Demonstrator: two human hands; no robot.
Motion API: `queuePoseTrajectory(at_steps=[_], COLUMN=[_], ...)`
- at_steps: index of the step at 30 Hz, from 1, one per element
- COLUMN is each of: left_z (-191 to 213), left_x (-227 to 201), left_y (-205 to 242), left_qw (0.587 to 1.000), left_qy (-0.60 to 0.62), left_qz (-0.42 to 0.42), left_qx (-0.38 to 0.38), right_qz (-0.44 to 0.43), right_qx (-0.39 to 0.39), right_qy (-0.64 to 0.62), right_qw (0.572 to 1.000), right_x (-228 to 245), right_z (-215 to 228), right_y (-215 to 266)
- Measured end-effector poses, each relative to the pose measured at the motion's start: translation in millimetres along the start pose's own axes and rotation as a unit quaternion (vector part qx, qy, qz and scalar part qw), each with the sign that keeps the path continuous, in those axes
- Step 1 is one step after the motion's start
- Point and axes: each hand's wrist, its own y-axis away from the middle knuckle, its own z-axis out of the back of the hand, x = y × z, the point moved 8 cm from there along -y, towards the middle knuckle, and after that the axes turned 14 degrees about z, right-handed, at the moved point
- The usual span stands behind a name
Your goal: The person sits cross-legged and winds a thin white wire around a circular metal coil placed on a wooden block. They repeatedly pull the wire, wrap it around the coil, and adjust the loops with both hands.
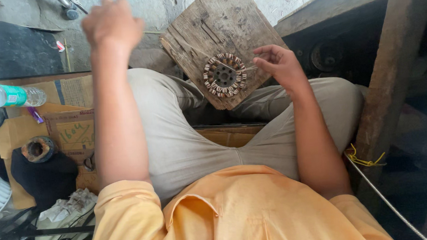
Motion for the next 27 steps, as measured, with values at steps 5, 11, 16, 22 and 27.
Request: queuePoseTrajectory(at_steps=[5,11,16,22,27], left_z=[8,34,48,-29,-68], left_x=[43,43,-24,-186,-201], left_y=[-17,-2,19,123,138], left_qw=[0.966,0.945,0.959,0.936,0.930], left_qy=[0.134,0.138,0.146,0.131,0.113], left_qz=[0.106,0.110,0.026,-0.326,-0.351], left_qx=[-0.193,-0.275,-0.241,0.000,-0.015], right_qz=[-0.055,0.207,0.281,0.269,0.271], right_qx=[-0.048,0.062,0.076,0.083,0.082], right_qy=[-0.023,0.311,0.381,0.381,0.371], right_qw=[0.997,0.925,0.878,0.881,0.884], right_x=[-12,44,65,64,64], right_z=[0,-35,-54,-52,-49], right_y=[2,9,18,18,17])
